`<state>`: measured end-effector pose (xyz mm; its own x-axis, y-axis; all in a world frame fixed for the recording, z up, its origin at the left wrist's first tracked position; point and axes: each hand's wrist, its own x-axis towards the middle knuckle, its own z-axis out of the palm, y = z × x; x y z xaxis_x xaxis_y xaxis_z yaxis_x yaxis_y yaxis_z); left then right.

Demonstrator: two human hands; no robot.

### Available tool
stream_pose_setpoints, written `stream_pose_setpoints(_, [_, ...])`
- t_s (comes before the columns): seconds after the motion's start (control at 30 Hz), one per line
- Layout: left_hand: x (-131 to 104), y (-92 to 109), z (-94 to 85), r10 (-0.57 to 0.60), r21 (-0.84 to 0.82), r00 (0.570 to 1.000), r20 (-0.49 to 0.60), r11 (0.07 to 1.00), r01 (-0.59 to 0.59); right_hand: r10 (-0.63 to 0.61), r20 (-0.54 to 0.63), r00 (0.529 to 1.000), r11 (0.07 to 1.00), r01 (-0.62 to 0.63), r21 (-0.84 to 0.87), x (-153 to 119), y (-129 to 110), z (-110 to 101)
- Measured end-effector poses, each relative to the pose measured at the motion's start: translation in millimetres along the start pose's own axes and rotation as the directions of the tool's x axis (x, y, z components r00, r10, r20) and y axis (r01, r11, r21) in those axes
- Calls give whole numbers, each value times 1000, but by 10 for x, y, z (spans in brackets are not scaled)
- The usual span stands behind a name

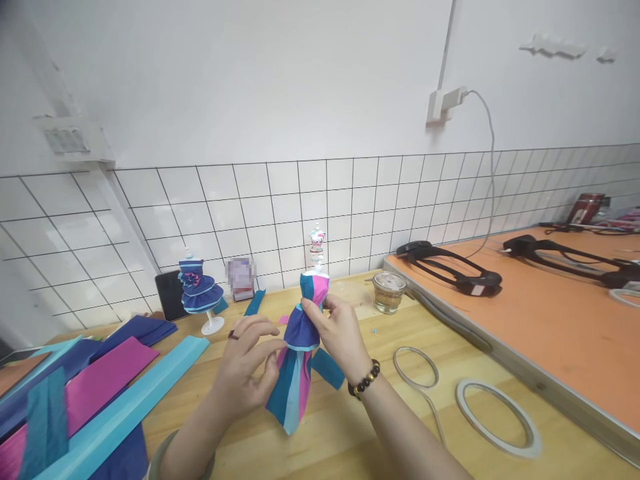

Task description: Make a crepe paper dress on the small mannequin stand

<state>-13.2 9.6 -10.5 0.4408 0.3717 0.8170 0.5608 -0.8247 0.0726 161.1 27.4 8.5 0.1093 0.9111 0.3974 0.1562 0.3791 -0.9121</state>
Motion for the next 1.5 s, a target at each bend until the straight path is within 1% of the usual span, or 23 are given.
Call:
stream_pose_setpoints(0.07, [35, 29, -20, -141, -103, 990, -25, 985, 138, -19, 15, 1000, 998, 20, -58, -26, -11, 23])
stream_pose_setpoints(0.13, [71, 47, -31, -296, -156, 955, -23, 944, 289, -34, 45, 998, 994, 38, -102, -67, -41, 61])
stream_pose_setpoints(0.2, [99, 52, -33, -407, -195, 913, -6, 896, 398, -40, 71, 997, 990, 49, -135, -110, -77, 104])
stream_pose_setpoints(0.27, [112, 51, -30, -440, -235, 898, 10, 872, 429, -47, 89, 995, 987, 60, -150, -144, -104, 140])
stream_pose_setpoints(0.33, [111, 51, -28, -433, -255, 901, 19, 869, 423, -51, 95, 994, 986, 65, -155, -162, -116, 160])
stream_pose_setpoints(0.4, [103, 58, -29, -447, -251, 894, 26, 863, 438, -48, 89, 995, 988, 61, -142, -161, -115, 161])
stream_pose_setpoints(0.53, [85, 73, -34, -528, -277, 845, 85, 802, 529, -43, 66, 997, 997, 47, -62, -128, -122, 117])
stream_pose_setpoints(0.6, [79, 72, -38, -546, -311, 830, 116, 773, 553, -18, 68, 998, 1000, 17, 6, -106, -146, 79])
stream_pose_setpoints(0.67, [73, 70, -44, -532, -319, 837, 125, 778, 542, 31, 74, 997, 997, -36, 74, -83, -175, 38])
stream_pose_setpoints(0.73, [68, 67, -49, -477, -275, 870, 122, 826, 491, 65, 65, 996, 990, -73, 121, -61, -194, 5])
stream_pose_setpoints(0.87, [67, 51, -39, -330, -128, 937, 110, 931, 343, 62, 56, 996, 978, -72, 195, -31, -170, -9])
stream_pose_setpoints(1.0, [71, 5, -12, -179, 14, 984, 19, 984, 179, 68, 86, 994, 966, -87, 244, -18, -112, 21])
stream_pose_setpoints(1.13, [64, -24, 12, -63, 135, 996, -62, 988, 71, 92, 79, 993, 958, -110, 266, -13, -86, 32])
stream_pose_setpoints(1.27, [29, -47, 48, 10, 212, 996, -88, 977, 9, 88, 49, 995, 956, -99, 275, -12, -73, 29])
stream_pose_setpoints(1.33, [8, -63, 67, 28, 233, 996, -81, 973, -8, 83, 51, 995, 949, -94, 301, -9, -59, 30])
stream_pose_setpoints(1.5, [-6, -86, 79, 0, 221, 999, -52, 975, 11, 84, 42, 996, 944, -93, 316, 18, -19, 30])
